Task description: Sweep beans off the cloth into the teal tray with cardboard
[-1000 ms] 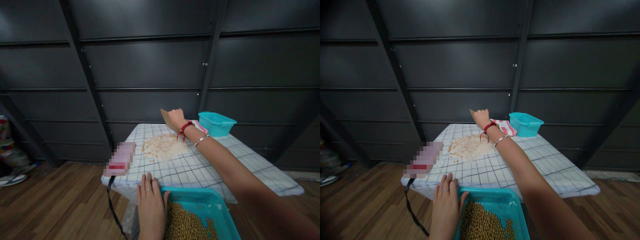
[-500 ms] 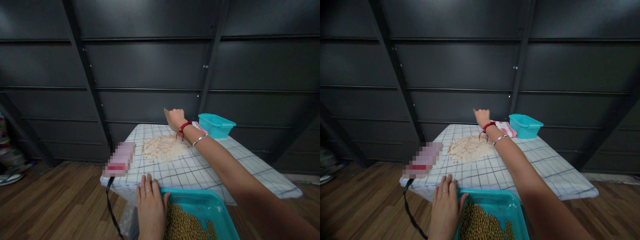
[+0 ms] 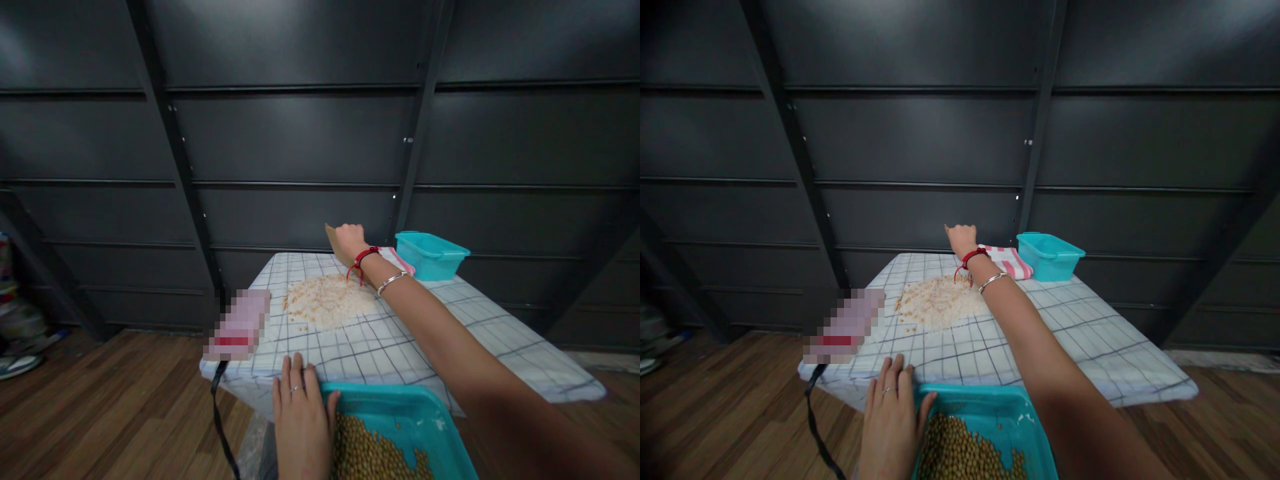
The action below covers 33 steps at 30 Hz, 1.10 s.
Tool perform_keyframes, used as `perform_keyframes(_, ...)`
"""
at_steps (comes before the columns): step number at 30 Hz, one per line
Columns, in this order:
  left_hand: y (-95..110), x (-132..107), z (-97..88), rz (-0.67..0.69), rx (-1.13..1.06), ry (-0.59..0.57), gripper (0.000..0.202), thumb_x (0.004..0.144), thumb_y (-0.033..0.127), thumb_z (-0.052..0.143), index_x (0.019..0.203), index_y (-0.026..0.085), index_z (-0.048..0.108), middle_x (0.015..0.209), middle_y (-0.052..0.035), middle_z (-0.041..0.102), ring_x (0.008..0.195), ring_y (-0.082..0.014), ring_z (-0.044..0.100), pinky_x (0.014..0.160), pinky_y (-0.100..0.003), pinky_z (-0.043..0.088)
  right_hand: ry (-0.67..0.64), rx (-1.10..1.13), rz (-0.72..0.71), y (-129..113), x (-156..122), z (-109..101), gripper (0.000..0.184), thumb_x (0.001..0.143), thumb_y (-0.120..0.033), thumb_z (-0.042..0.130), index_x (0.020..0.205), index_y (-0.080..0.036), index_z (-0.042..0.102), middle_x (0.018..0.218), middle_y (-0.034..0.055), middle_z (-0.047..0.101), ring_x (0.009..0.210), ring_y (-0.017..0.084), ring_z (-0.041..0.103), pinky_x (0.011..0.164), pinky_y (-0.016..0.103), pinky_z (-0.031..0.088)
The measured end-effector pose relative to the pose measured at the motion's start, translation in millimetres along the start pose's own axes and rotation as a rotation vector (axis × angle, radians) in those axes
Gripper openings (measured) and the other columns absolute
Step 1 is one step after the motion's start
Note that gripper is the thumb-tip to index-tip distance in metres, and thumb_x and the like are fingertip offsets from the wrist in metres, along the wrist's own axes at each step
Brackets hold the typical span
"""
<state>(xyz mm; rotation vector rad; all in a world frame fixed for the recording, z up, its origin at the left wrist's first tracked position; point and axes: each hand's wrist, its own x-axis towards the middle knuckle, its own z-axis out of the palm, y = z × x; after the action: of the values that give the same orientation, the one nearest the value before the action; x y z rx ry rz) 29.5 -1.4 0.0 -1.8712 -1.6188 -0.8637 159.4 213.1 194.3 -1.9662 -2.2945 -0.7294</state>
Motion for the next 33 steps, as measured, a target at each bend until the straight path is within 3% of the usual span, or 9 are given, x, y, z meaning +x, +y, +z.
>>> perform_keyframes(6, -0.7, -0.1, 0.7, 0.019, 0.000, 0.038, 0.031, 0.079, 0.034, 0.042, 0.095, 0.010, 0.054, 0.109, -0.0195, 0.056, 0.108, -0.0341, 0.047, 0.079, -0.050, 0.045, -0.023, 0.029, -0.013, 7.7, -3.5, -1.2, 0.035, 0.083, -0.035, 0.050, 0.111, -0.015, 0.049, 0.111, 0.0080, 0.051, 0.095, 0.018, 0.053, 0.079, 0.038, 0.046)
perform_keyframes(18, 1.0, -1.2, -0.9, -0.008, -0.009, -0.001, 0.032, 0.079, 0.031, 0.043, 0.099, 0.009, 0.053, 0.111, -0.0191, 0.055, 0.110, -0.0337, 0.045, 0.082, -0.051, 0.044, -0.058, 0.052, -0.157, 29.8, -16.5, -6.6, 0.032, 0.084, -0.035, 0.048, 0.110, -0.017, 0.050, 0.111, 0.0075, 0.052, 0.093, 0.017, 0.053, 0.079, 0.038, 0.046)
perform_keyframes(25, 2.0, -0.5, -1.6, 0.021, 0.042, 0.036, 0.033, 0.080, 0.035, 0.040, 0.097, 0.010, 0.053, 0.109, -0.0175, 0.056, 0.109, -0.0326, 0.046, 0.080, -0.049, 0.045, 0.067, 0.077, -0.279, 35.5, -46.8, -19.3, 0.025, 0.086, -0.032, 0.044, 0.102, -0.016, 0.054, 0.098, 0.0055, 0.058, 0.084, 0.015, 0.056, 0.074, 0.034, 0.045)
perform_keyframes(28, 3.1, 0.9, -3.7, 0.041, 0.053, 0.042, 0.033, 0.080, 0.035, 0.041, 0.096, 0.009, 0.053, 0.108, -0.0181, 0.057, 0.107, -0.0329, 0.047, 0.079, -0.048, 0.046, 0.143, 0.088, -0.342, 33.3, -64.1, -22.2, 0.022, 0.086, -0.019, 0.038, 0.093, -0.016, 0.059, 0.087, 0.0061, 0.064, 0.077, 0.015, 0.057, 0.068, 0.029, 0.037)
perform_keyframes(33, 5.2, 2.1, -6.8, 0.055, 0.070, 0.032, 0.034, 0.081, 0.036, 0.040, 0.097, 0.009, 0.053, 0.108, -0.0178, 0.057, 0.107, -0.0328, 0.048, 0.080, -0.047, 0.045, 0.244, 0.097, -0.440, 34.9, -89.4, -21.6, 0.019, 0.078, -0.010, 0.043, 0.085, -0.016, 0.060, 0.082, 0.0043, 0.066, 0.073, 0.013, 0.056, 0.067, 0.028, 0.028)
